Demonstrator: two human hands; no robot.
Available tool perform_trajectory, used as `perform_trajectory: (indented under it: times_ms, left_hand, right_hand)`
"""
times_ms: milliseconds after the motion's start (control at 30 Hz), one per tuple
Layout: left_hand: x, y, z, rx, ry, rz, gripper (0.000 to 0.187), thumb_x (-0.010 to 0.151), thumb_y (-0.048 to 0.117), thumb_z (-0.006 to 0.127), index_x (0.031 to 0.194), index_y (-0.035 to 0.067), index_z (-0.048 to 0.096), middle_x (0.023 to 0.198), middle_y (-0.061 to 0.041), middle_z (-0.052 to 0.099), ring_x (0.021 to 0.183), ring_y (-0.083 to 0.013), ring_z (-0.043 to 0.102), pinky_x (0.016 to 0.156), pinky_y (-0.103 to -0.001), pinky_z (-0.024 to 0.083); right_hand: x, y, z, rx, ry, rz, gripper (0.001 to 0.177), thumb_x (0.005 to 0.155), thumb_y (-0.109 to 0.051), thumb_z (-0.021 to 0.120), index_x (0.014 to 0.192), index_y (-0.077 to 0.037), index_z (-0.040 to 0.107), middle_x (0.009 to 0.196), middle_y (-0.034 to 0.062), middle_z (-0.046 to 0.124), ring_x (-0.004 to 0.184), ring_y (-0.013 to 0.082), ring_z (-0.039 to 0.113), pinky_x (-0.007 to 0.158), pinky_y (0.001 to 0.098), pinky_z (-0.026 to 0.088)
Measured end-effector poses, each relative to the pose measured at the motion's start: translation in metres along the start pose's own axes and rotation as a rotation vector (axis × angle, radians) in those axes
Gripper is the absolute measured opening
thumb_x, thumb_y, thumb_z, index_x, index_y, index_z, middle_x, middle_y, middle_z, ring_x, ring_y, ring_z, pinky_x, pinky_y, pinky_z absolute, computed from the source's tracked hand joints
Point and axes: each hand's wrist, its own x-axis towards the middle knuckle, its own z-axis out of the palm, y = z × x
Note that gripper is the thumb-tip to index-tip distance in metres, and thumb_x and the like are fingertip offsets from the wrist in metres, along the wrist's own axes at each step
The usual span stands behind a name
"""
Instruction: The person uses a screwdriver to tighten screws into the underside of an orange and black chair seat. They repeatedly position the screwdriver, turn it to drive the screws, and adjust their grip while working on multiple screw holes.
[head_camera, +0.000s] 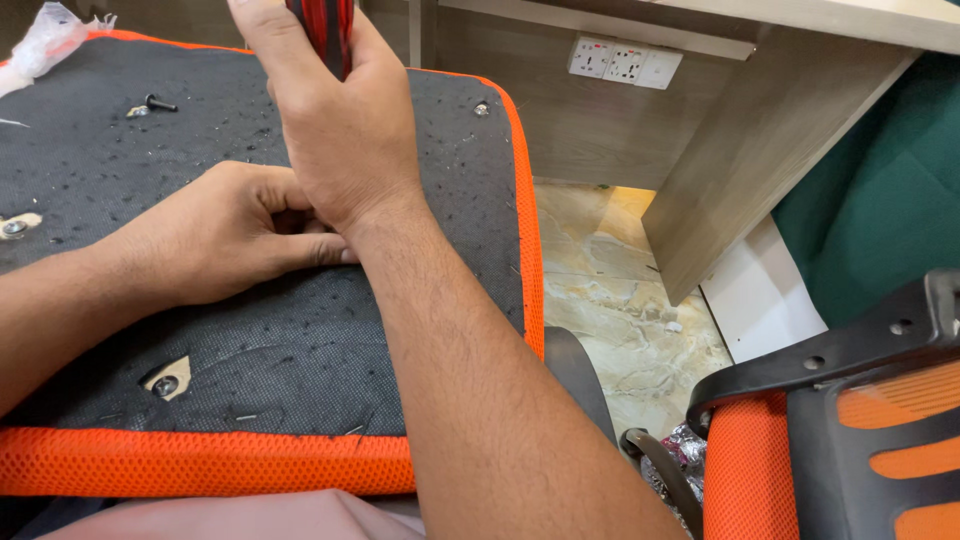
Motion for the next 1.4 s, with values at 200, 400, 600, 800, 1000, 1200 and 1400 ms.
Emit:
perform_trajectory:
  times_ms: [200,400,600,800,1000,1200,1400]
  left_hand:
    - [-0.002,0.006,0.000,0.002,-0.009,-0.068,0.036,0.085,0.037,0.082,0.105,0.007,0.080,0.094,-0.007,0.079,0.085,-0.0161,0.076,0.082,-0.034,0.059]
    - [0.000,0.003,-0.001,-0.028,-0.004,-0.059,0.034,0.083,0.035,0.079,0.104,0.009,0.079,0.088,-0.004,0.083,0.079,-0.0126,0.077,0.078,-0.031,0.060]
    - [0.001,-0.002,-0.001,-0.131,-0.063,0.119,0.034,0.082,0.035,0.077,0.106,0.012,0.081,0.090,-0.001,0.079,0.083,-0.0111,0.073,0.079,-0.030,0.058]
    - [0.004,0.006,-0.005,-0.050,-0.086,-0.035,0.034,0.081,0.039,0.079,0.107,0.017,0.082,0.089,0.002,0.083,0.083,-0.0093,0.075,0.082,-0.029,0.058]
    - [0.003,0.008,-0.005,0.041,-0.123,-0.141,0.029,0.091,0.032,0.078,0.106,0.008,0.086,0.099,-0.007,0.078,0.090,-0.0168,0.074,0.087,-0.033,0.058]
    - [0.009,0.000,-0.004,-0.013,-0.028,-0.040,0.032,0.083,0.035,0.077,0.098,0.008,0.084,0.090,-0.006,0.085,0.084,-0.0160,0.074,0.082,-0.033,0.060]
    - [0.007,-0.003,-0.001,-0.013,-0.036,-0.143,0.037,0.082,0.039,0.084,0.100,0.007,0.082,0.088,-0.006,0.083,0.082,-0.0151,0.075,0.083,-0.032,0.060]
  right_hand:
    - [0.004,-0.018,0.003,-0.184,0.117,0.049,0.028,0.087,-0.040,0.068,0.095,-0.015,0.059,0.080,-0.0093,0.062,0.075,0.0018,0.060,0.071,0.0247,0.053]
    - [-0.005,-0.029,0.009,-0.315,0.135,0.041,0.043,0.097,-0.046,0.065,0.078,-0.007,0.062,0.065,-0.0060,0.053,0.063,0.0084,0.052,0.060,0.0304,0.049]
    - [0.012,-0.033,-0.001,-0.041,0.043,0.333,0.037,0.091,-0.039,0.069,0.067,-0.016,0.052,0.056,-0.0054,0.045,0.044,0.0067,0.037,0.038,0.0285,0.029]
    - [0.010,-0.037,-0.020,0.073,-0.239,0.363,0.046,0.094,-0.036,0.070,0.062,-0.019,0.042,0.053,-0.0074,0.036,0.042,0.0047,0.027,0.037,0.0282,0.021]
    - [0.016,-0.045,-0.010,-0.038,-0.230,0.404,0.034,0.092,-0.033,0.070,0.071,-0.015,0.050,0.056,-0.0063,0.042,0.047,0.0066,0.038,0.042,0.0285,0.033]
    - [0.000,-0.037,0.017,-0.404,0.238,0.073,0.028,0.088,-0.037,0.067,0.075,-0.014,0.059,0.061,-0.0130,0.055,0.058,0.0026,0.056,0.058,0.0267,0.049]
    - [0.005,-0.039,0.006,-0.073,0.005,0.256,0.038,0.090,-0.033,0.073,0.064,-0.016,0.050,0.055,-0.0063,0.043,0.046,0.0074,0.036,0.038,0.0303,0.030]
